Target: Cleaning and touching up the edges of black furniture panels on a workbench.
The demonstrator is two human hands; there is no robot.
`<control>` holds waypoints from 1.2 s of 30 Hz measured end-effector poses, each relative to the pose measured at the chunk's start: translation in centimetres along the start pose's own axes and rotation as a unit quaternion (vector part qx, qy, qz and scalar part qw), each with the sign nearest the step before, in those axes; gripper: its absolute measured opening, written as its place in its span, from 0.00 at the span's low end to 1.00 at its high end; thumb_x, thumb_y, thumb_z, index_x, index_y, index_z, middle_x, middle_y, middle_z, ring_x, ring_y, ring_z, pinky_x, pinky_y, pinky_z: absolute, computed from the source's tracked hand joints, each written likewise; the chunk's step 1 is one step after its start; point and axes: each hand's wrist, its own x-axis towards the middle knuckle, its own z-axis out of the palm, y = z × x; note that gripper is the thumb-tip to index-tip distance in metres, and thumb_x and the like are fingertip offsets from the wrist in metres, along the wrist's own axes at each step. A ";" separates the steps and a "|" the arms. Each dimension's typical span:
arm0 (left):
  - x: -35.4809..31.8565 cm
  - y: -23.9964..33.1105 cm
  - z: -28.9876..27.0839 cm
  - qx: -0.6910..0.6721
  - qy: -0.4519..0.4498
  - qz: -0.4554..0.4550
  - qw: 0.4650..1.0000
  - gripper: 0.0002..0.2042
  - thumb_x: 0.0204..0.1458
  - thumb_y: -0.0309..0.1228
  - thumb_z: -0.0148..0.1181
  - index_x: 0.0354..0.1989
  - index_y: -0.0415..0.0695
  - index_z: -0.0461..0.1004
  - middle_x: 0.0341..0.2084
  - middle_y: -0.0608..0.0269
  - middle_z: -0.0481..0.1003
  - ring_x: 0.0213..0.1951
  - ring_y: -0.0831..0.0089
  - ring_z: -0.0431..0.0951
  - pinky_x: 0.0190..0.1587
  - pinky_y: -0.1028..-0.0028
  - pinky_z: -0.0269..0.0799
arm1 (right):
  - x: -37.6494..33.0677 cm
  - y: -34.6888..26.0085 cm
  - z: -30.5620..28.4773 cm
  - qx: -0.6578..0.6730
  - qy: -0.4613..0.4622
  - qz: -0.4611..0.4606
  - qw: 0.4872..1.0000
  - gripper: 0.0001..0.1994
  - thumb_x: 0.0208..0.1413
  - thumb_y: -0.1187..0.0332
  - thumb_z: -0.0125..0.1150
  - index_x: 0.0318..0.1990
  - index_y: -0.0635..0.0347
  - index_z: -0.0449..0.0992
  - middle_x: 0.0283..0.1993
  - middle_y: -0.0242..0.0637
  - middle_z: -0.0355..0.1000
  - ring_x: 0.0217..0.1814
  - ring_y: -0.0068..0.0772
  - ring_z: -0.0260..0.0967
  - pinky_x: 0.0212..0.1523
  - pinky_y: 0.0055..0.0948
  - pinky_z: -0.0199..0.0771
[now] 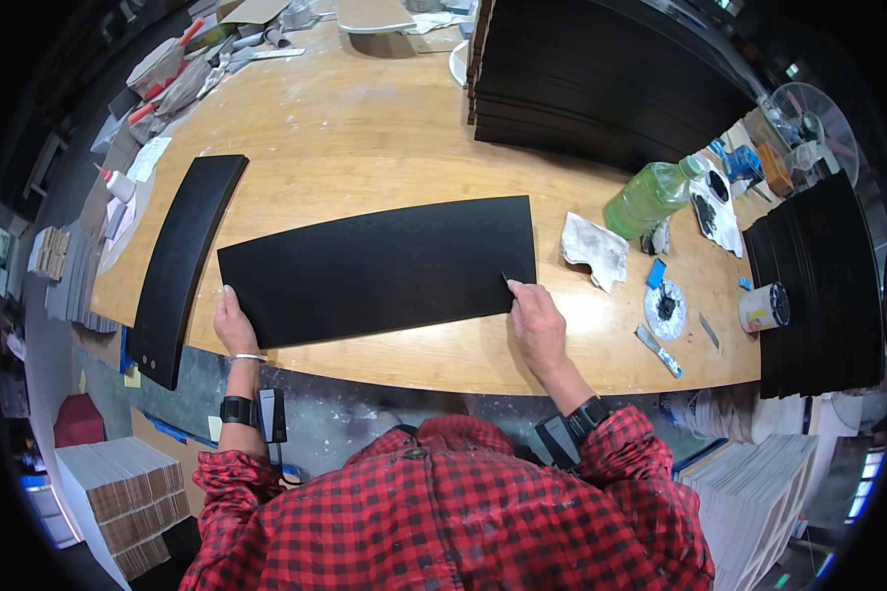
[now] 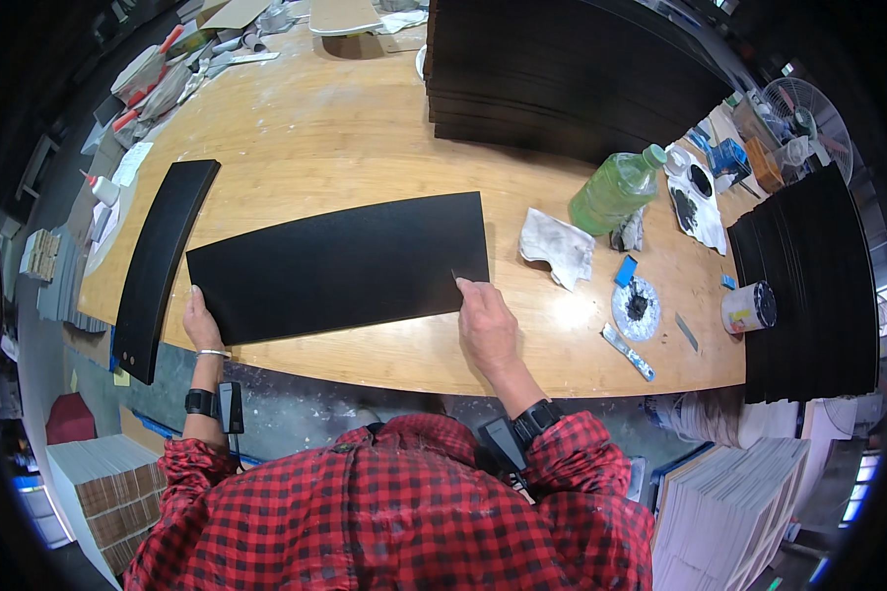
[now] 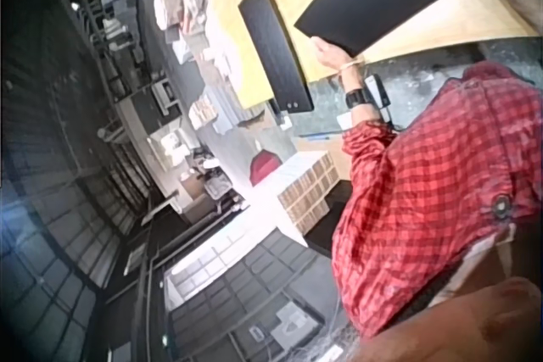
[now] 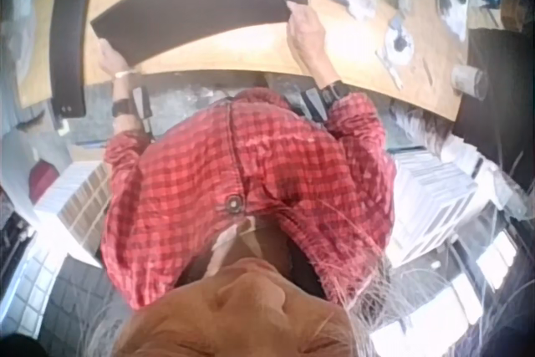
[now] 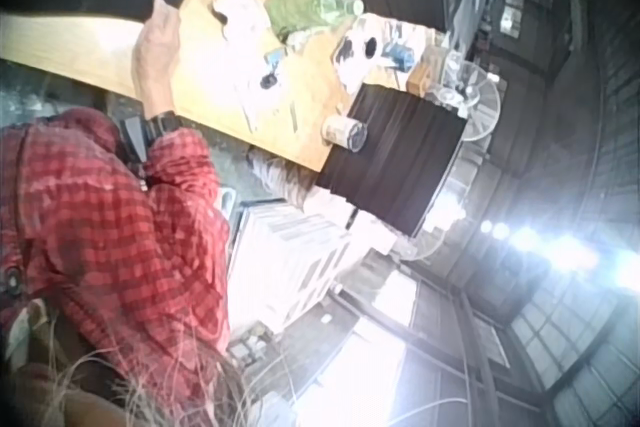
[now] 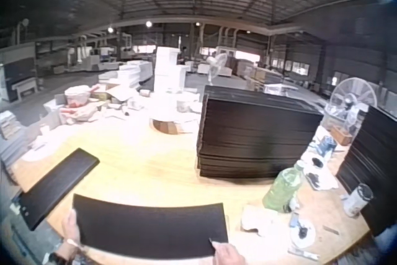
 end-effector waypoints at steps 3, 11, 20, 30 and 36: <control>0.1 -0.1 -0.1 -0.006 -0.004 -0.001 1.000 0.21 0.57 0.43 0.46 0.27 0.34 0.72 0.21 0.68 0.70 0.26 0.80 0.64 0.32 0.77 0.63 | 0.0 0.1 0.0 -0.001 -0.002 -0.002 1.000 0.14 0.44 0.79 0.54 0.41 0.58 0.71 0.34 0.36 0.68 0.36 0.37 0.69 0.34 0.32 0.72; -0.1 0.1 -0.1 -0.003 0.000 0.002 1.000 0.22 0.57 0.43 0.46 0.29 0.32 0.72 0.22 0.66 0.70 0.27 0.79 0.65 0.33 0.77 0.63 | -0.2 0.0 0.0 0.017 0.002 0.024 1.000 0.15 0.44 0.80 0.55 0.42 0.59 0.71 0.35 0.40 0.69 0.36 0.40 0.69 0.35 0.32 0.72; 0.5 -0.9 -0.1 -0.009 -0.019 -0.014 1.000 0.23 0.57 0.44 0.46 0.29 0.31 0.72 0.23 0.62 0.72 0.28 0.77 0.67 0.35 0.76 0.64 | -0.2 0.2 0.4 0.023 -0.003 0.011 1.000 0.15 0.44 0.81 0.55 0.42 0.59 0.71 0.35 0.40 0.69 0.37 0.40 0.69 0.36 0.32 0.72; 0.0 0.0 0.1 0.010 -0.005 0.013 1.000 0.22 0.57 0.43 0.45 0.28 0.31 0.70 0.21 0.64 0.69 0.27 0.77 0.64 0.33 0.75 0.63 | 1.9 1.6 0.9 0.043 0.049 0.090 0.994 0.13 0.47 0.78 0.53 0.42 0.59 0.70 0.35 0.41 0.68 0.36 0.42 0.68 0.35 0.34 0.70; -0.2 0.2 -0.1 0.042 0.003 0.022 0.999 0.22 0.58 0.43 0.45 0.28 0.30 0.70 0.20 0.62 0.68 0.26 0.76 0.63 0.33 0.74 0.62 | 6.0 1.9 1.5 0.021 0.073 0.105 0.992 0.13 0.47 0.78 0.53 0.42 0.60 0.70 0.35 0.41 0.68 0.37 0.42 0.68 0.36 0.35 0.69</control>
